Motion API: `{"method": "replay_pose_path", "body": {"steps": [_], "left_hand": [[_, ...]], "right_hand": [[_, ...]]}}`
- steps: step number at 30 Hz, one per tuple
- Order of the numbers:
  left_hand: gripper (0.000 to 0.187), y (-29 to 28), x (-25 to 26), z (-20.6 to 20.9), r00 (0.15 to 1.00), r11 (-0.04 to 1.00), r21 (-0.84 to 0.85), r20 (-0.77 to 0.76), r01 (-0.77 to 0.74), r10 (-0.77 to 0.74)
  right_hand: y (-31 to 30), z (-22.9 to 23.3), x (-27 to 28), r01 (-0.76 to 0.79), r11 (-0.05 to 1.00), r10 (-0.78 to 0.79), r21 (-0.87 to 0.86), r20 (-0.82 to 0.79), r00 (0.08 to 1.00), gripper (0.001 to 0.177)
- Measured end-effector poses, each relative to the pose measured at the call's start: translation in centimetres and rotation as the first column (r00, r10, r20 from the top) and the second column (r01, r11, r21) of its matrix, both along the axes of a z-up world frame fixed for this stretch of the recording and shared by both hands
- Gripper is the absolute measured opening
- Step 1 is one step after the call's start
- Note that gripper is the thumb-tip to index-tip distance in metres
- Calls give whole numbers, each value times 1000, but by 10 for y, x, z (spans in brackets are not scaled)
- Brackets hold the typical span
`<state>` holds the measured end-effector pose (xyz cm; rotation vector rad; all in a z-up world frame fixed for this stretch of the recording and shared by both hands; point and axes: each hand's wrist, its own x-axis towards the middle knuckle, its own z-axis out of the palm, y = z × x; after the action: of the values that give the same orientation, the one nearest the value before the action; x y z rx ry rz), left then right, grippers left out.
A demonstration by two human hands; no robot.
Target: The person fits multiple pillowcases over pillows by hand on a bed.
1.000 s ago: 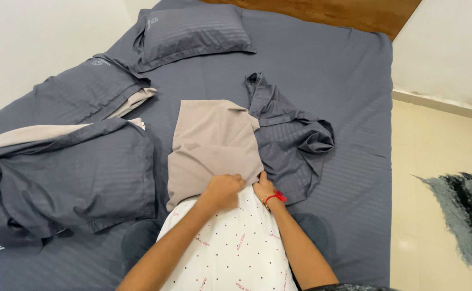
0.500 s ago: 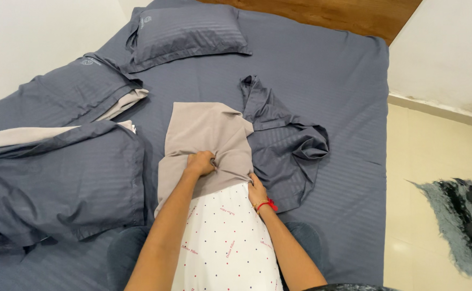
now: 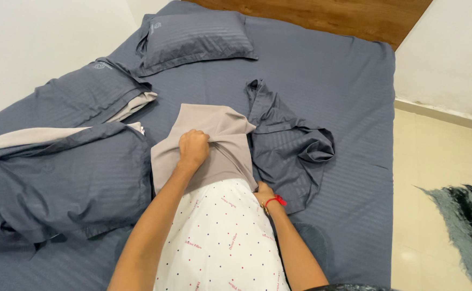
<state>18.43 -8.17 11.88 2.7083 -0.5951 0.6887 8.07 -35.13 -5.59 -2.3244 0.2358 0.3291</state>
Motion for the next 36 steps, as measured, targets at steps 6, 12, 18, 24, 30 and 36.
{"method": "replay_pose_path", "body": {"steps": [6,12,18,24,30,36], "left_hand": [[10,-28,-2,-32,983,1000,21,-183,-7,11],[54,-45,-76,-3,920,970,-180,-327,164,-217],[51,8,-167,26,873,922,-243,-318,302,-370],[33,61,-150,-44,939,971,45,-247,-235,238],[68,107,-129,-149,304,784,-126,-949,-608,82],[61,112,-131,-145,297,542,-442,-894,-715,-336]], "right_hand": [[-7,131,-92,170,985,-165,22,399,902,52],[7,173,-93,154,968,40,-198,728,685,35],[25,178,-99,-76,980,200,-186,856,477,21],[14,143,-101,122,965,81,-232,705,704,35],[-22,48,-69,171,976,-182,-131,-73,981,67],[-41,18,-52,62,984,-53,168,-56,997,79]]}}
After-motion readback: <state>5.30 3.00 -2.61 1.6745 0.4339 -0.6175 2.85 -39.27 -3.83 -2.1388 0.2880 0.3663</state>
